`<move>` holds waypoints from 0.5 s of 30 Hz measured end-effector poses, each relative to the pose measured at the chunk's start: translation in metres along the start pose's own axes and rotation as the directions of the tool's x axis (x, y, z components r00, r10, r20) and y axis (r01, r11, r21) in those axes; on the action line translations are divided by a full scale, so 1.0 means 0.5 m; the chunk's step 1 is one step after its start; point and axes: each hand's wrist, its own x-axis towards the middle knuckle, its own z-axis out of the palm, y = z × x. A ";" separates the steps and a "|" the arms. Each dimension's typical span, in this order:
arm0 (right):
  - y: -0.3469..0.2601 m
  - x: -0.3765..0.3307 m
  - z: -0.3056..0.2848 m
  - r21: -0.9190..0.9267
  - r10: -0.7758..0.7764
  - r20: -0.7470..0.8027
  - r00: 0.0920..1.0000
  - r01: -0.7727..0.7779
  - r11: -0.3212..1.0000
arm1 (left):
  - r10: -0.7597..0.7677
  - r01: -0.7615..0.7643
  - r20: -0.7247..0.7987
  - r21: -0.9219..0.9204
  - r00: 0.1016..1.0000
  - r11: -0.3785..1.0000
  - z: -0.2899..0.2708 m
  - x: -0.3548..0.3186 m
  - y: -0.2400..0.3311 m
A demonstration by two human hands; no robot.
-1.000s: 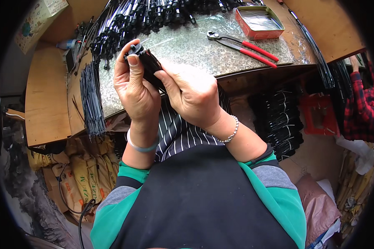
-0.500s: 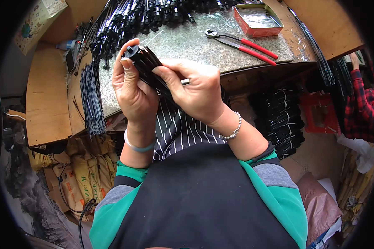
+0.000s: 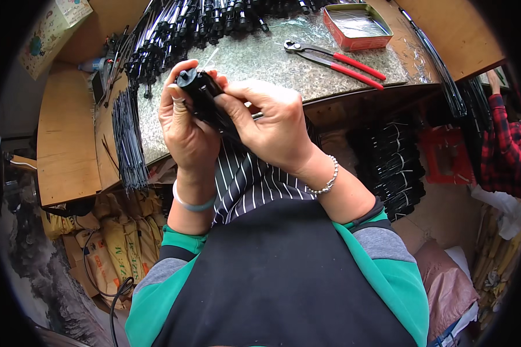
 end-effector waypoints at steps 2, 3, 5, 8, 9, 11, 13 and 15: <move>0.008 0.000 -0.003 0.237 0.115 0.056 0.992 -0.126 0.963 | -0.070 0.073 0.034 -0.091 0.997 0.993 -0.012 0.005 0.001; 0.013 -0.001 -0.005 0.238 0.115 0.057 0.992 -0.125 0.963 | -0.069 0.072 0.034 -0.091 0.997 0.993 -0.011 0.005 0.001; 0.027 -0.006 -0.008 0.336 0.124 0.092 0.988 -0.148 0.930 | -0.071 0.068 -0.014 -0.126 0.997 0.990 -0.004 0.002 -0.002; 0.026 -0.011 -0.006 0.335 0.127 0.074 0.989 -0.145 0.931 | -0.063 0.058 -0.034 -0.148 0.997 0.987 -0.001 -0.001 -0.009; 0.023 -0.013 -0.003 0.286 0.124 0.038 0.992 -0.130 0.949 | -0.053 0.048 -0.029 -0.151 0.998 0.987 -0.001 -0.002 -0.012; 0.021 -0.012 -0.002 0.235 0.120 0.002 0.993 -0.117 0.965 | -0.044 0.040 -0.024 -0.154 0.999 0.987 0.003 -0.004 -0.017; 0.019 -0.003 -0.003 0.109 0.009 -0.012 1.000 -0.007 0.994 | -0.015 0.010 -0.034 -0.137 0.999 0.990 0.014 -0.009 -0.020; 0.021 0.002 -0.001 0.046 -0.047 -0.012 0.999 0.048 0.998 | 0.000 -0.005 -0.041 -0.128 0.999 0.992 0.016 -0.009 -0.020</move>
